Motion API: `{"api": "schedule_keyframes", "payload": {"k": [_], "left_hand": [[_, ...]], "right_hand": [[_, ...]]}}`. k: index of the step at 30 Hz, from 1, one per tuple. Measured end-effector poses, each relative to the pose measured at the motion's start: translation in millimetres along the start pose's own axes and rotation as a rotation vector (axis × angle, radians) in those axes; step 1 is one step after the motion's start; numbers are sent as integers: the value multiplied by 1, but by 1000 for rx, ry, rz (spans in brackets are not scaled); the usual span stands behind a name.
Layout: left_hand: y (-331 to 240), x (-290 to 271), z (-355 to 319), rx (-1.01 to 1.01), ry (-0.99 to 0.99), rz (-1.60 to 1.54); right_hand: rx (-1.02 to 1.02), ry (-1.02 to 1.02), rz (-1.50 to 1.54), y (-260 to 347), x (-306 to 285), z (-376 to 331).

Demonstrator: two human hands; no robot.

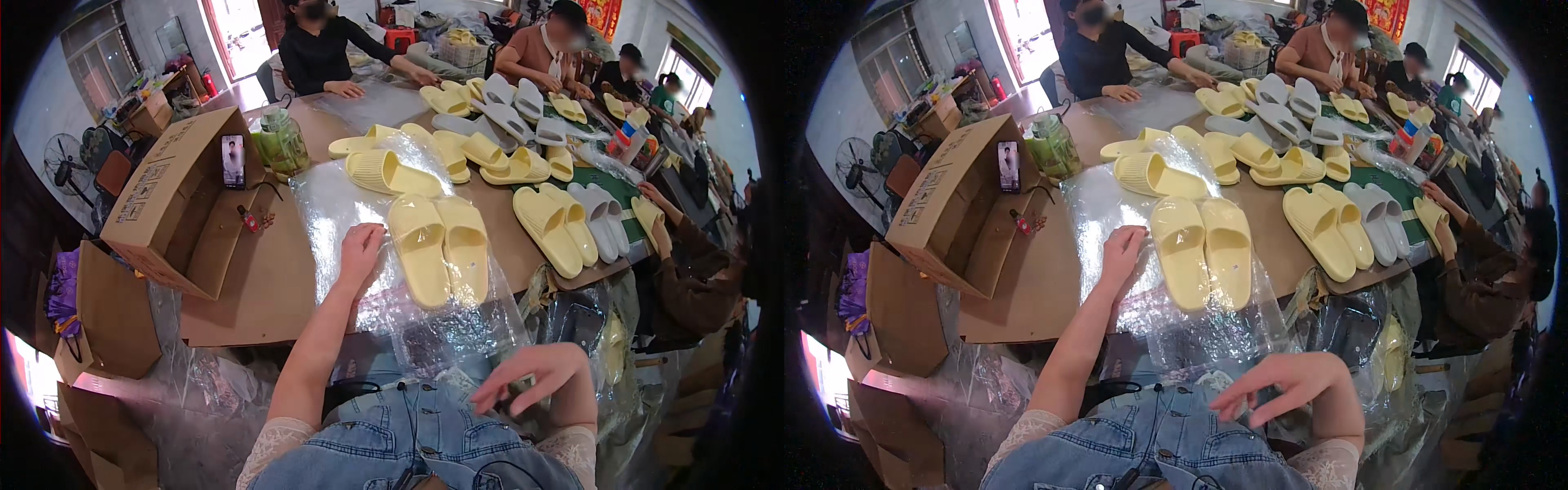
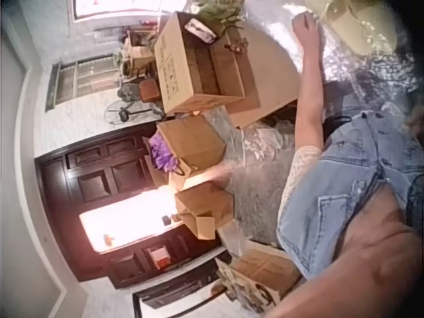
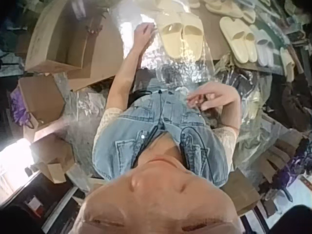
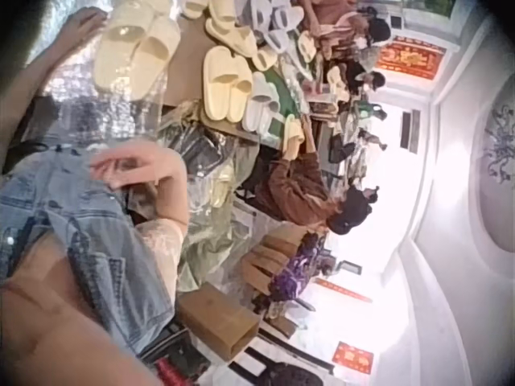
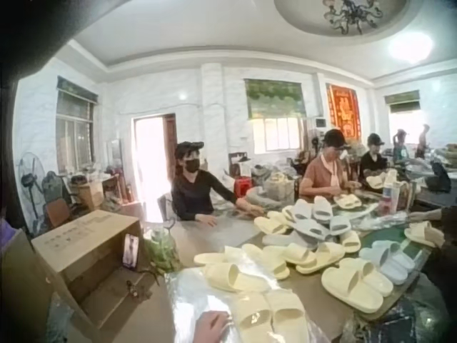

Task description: The person wraps pairs of yellow, black, and white plastic slippers in clear plastic bags. They pick up a pair, place it on a sheet of plastic, fold the plastic around the slippers, and set the wrapped pair aside. The process is repeated for multiple pairs throughout the clip.

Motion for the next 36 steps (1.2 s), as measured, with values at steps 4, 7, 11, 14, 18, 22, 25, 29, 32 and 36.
{"api": "schedule_keyframes", "payload": {"k": [4,7,11,14,18,22,25,29,32,36], "left_hand": [[8,3,1,-4,-7,-7],[10,6,4,-13,10,-6],[4,5,3,3,8,28],[9,5,0,-3,-6,-6],[13,6,1,-7,-2,-1],[4,7,2,6,23,21],[4,7,1,5,32,7],[6,6,3,-10,36,-43],[15,12,-2,-110,45,-237],[2,12,-2,-74,70,-204]], "right_hand": [[-181,-650,234,-2,-52,-22],[317,-1029,-358,-30,-103,-5],[617,-1141,-696,-80,-137,26],[770,-1127,-724,-88,-153,51],[788,-1231,-749,-107,-171,72],[638,-1384,-703,-139,-182,79],[588,-1413,-714,-144,-180,80],[468,-1444,-751,-136,-172,69],[456,-1390,-660,-133,-158,45],[532,-1330,-651,-140,-118,-16]]}}
Point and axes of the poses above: each hand's wrist, its own z-axis towards the middle knuckle, its own x-axis out of the palm, y = z × x, the point moved 7 cm from there along z, towards the middle knuckle, and after that the axes turned 12 degrees about y, right-handed, at the moved point
